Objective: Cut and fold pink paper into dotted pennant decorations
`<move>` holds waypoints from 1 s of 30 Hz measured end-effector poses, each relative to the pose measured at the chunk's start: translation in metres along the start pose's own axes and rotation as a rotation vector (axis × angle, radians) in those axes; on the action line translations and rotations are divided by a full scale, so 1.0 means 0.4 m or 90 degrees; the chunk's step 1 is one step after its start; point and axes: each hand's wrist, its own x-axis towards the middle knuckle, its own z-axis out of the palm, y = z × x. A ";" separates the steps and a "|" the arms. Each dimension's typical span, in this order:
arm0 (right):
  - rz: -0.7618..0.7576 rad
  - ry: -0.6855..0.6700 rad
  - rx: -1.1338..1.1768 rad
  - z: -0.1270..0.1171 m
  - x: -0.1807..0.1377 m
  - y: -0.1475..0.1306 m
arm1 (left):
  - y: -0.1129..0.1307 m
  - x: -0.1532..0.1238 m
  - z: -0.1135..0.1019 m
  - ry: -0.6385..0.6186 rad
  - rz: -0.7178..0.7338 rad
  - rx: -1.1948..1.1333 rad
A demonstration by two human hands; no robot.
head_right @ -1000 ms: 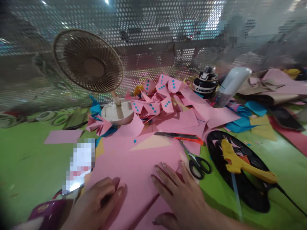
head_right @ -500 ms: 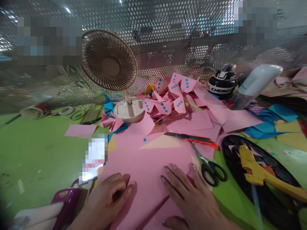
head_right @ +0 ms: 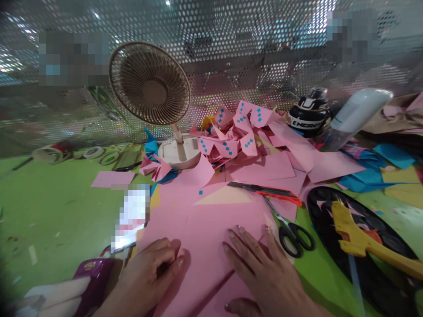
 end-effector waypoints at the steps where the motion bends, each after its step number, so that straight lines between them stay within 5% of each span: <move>1: -0.004 0.002 -0.007 0.001 -0.001 0.001 | 0.000 0.000 0.001 -0.001 -0.003 -0.005; 18: 0.019 -0.045 0.067 -0.002 -0.008 -0.004 | 0.014 -0.007 -0.011 0.027 -0.029 0.138; 21: 0.014 -0.070 0.081 0.003 -0.015 -0.004 | 0.017 0.003 -0.015 0.067 0.117 0.160; 24: 0.018 -0.095 0.085 -0.002 -0.015 -0.004 | 0.019 0.013 -0.014 -0.107 0.320 0.102; 30: 0.023 -0.157 0.108 -0.033 -0.009 -0.007 | 0.013 0.009 -0.002 -0.156 0.370 0.041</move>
